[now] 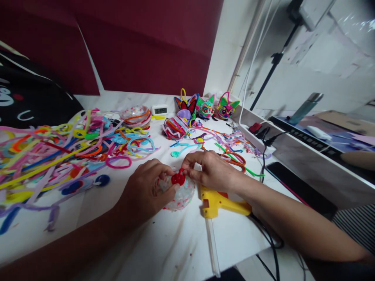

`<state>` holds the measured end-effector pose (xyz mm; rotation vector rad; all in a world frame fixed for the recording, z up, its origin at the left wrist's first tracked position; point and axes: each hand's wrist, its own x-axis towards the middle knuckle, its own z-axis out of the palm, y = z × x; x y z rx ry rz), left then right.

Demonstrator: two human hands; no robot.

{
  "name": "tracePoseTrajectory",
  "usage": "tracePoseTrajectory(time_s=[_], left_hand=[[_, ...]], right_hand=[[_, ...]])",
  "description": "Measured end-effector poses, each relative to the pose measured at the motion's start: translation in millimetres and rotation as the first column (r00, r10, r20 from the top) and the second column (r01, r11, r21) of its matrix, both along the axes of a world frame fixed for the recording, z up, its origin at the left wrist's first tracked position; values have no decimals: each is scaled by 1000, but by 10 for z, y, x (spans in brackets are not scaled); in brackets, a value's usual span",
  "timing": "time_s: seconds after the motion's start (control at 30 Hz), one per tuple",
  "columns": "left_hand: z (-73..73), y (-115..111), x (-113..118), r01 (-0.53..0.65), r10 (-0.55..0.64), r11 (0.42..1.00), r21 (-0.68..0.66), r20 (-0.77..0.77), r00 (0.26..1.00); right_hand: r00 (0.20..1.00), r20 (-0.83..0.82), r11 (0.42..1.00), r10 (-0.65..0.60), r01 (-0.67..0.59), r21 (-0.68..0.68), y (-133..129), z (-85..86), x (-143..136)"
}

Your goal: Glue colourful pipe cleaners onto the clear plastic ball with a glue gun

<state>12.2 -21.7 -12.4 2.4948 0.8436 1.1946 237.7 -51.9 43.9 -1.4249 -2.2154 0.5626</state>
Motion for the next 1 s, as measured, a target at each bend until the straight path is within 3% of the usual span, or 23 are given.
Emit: tracePoseTrajectory(time_s=[0.2, 0.77, 1.0], left_hand=[[-66, 17, -17, 19, -19, 1000, -18, 9, 1000], [-9, 5, -12, 34, -34, 999, -14, 9, 999], [-23, 8, 4, 10, -10, 1000, 2, 19, 1000]], right_hand=[[999, 37, 1000, -4, 3, 26, -23, 5, -37], [998, 32, 988, 59, -63, 139, 3, -66, -64], [964, 80, 944, 254, -265, 199, -24, -21, 62]])
